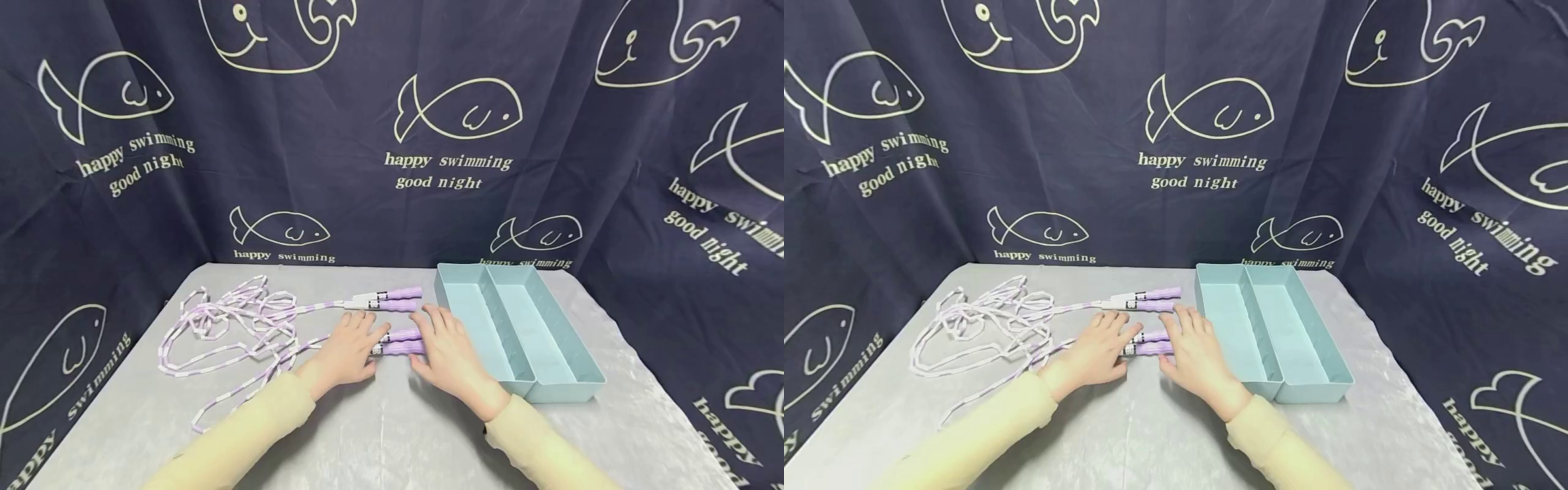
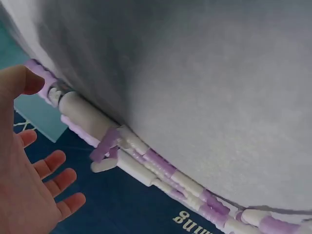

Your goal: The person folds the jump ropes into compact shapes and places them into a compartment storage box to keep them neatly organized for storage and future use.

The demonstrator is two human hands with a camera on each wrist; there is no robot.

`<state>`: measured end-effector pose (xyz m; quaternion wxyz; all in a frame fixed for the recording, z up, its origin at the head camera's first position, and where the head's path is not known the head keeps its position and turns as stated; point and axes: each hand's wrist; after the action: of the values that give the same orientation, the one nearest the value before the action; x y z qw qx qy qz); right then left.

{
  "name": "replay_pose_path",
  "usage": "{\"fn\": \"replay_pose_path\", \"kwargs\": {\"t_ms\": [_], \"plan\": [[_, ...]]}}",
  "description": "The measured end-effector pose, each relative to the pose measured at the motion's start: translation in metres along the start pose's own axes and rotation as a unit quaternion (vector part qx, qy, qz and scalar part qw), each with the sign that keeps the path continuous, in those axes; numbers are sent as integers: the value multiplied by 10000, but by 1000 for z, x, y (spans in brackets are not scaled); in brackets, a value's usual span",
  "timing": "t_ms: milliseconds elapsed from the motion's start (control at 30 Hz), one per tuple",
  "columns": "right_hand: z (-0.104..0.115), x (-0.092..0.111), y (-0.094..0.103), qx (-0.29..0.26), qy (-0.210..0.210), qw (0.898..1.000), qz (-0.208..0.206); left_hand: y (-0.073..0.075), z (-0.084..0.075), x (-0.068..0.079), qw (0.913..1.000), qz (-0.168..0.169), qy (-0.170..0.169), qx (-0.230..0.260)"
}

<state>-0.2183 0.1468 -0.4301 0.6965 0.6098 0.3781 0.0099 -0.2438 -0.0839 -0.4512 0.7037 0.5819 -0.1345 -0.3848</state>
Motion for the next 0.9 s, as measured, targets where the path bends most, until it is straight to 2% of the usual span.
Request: {"fn": "replay_pose_path", "kwargs": {"t_ms": [167, 333, 433, 533, 700, 900], "plan": [[6, -8, -12, 183, 178, 9996, -74, -9, 2, -7, 9987, 500, -15, -136], [9, -14, -18, 306, 198, 9992, -132, -18, 5, -16, 9947, 984, 253, 169], [10, -16, -21, 362, 223, 9990, -99, -17, 5, -20, 9890, 1370, 389, 394], [11, -17, -23, 381, 266, 9989, -27, -14, 3, -22, 9850, 1622, 414, 413], [11, -18, -25, 477, 357, 9982, 40, -10, 0, -22, 9854, 1628, 437, 252], [13, -17, -25, 497, 388, 9980, 64, -2, -5, -19, 9920, 1195, 367, 159]]}}
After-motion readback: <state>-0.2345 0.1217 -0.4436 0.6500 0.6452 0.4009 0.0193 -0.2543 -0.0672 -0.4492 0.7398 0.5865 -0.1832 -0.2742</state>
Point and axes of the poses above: each hand's wrist, its own x-axis away from the middle knuckle, its own y-axis out of the back of the hand, z = x × y, and after that the axes turned 1 degree about -y, right-handed
